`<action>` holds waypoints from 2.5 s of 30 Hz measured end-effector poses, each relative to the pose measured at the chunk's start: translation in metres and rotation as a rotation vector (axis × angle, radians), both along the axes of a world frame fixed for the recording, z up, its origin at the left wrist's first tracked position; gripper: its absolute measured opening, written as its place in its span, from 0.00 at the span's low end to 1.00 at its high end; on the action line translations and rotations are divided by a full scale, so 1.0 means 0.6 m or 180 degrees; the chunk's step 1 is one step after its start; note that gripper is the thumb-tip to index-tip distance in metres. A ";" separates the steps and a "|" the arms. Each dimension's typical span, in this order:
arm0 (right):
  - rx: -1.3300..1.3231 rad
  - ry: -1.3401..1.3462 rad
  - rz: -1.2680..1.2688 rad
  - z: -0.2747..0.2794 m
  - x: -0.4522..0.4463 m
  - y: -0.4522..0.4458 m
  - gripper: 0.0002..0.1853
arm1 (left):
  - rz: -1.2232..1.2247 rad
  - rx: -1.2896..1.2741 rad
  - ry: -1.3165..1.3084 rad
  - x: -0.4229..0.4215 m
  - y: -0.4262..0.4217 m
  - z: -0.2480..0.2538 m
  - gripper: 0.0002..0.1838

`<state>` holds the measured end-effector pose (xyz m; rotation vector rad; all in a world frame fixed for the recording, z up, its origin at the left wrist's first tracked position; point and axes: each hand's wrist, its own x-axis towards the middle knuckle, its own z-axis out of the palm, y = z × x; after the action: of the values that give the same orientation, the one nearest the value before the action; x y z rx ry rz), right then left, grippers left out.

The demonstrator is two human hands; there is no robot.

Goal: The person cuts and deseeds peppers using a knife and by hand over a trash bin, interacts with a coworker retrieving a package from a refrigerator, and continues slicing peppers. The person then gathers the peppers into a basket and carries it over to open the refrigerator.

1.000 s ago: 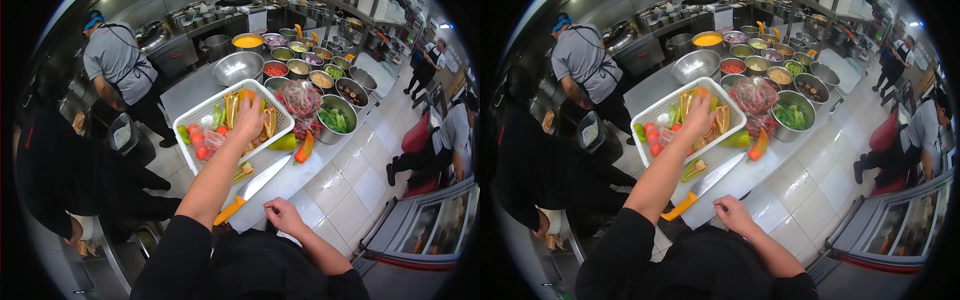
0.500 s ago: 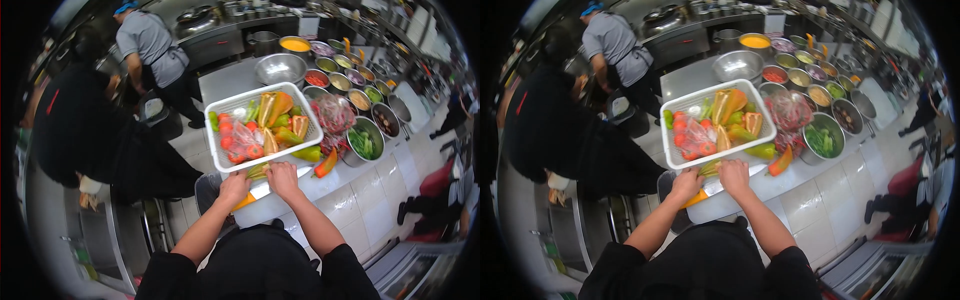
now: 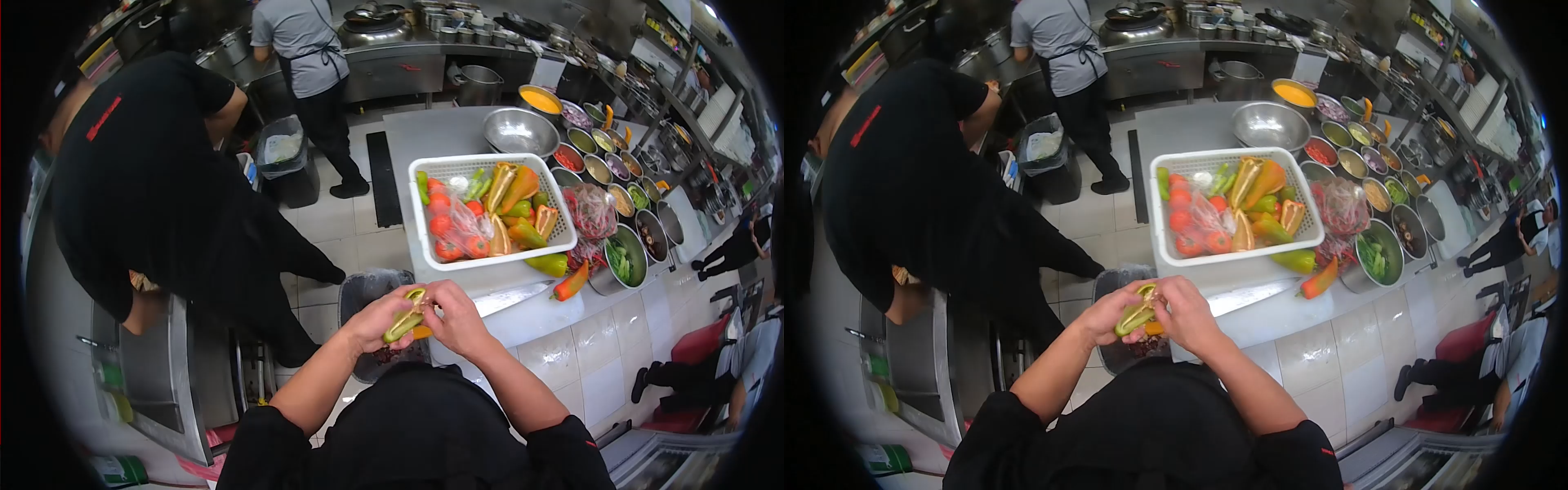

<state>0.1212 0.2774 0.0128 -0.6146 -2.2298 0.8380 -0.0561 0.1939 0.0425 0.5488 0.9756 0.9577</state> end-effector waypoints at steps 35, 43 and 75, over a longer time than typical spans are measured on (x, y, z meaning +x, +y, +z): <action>0.0096 -0.2177 0.0264 -0.087 -0.275 -0.126 0.14 | 0.1022 -0.0503 0.0152 -0.145 -0.170 -0.109 0.19; -0.0247 -0.0634 -0.0433 -0.132 -0.255 -0.046 0.23 | 0.1093 -0.0593 -0.0616 -0.166 -0.204 -0.119 0.23; -0.0883 -0.0695 -0.0577 -0.001 0.153 -0.084 0.21 | 0.0213 0.2506 0.4551 0.005 0.091 0.047 0.38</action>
<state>0.2128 0.2271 0.0122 -1.0686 -2.2221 1.0358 -0.0529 0.2487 0.0705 2.0337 1.8420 0.9270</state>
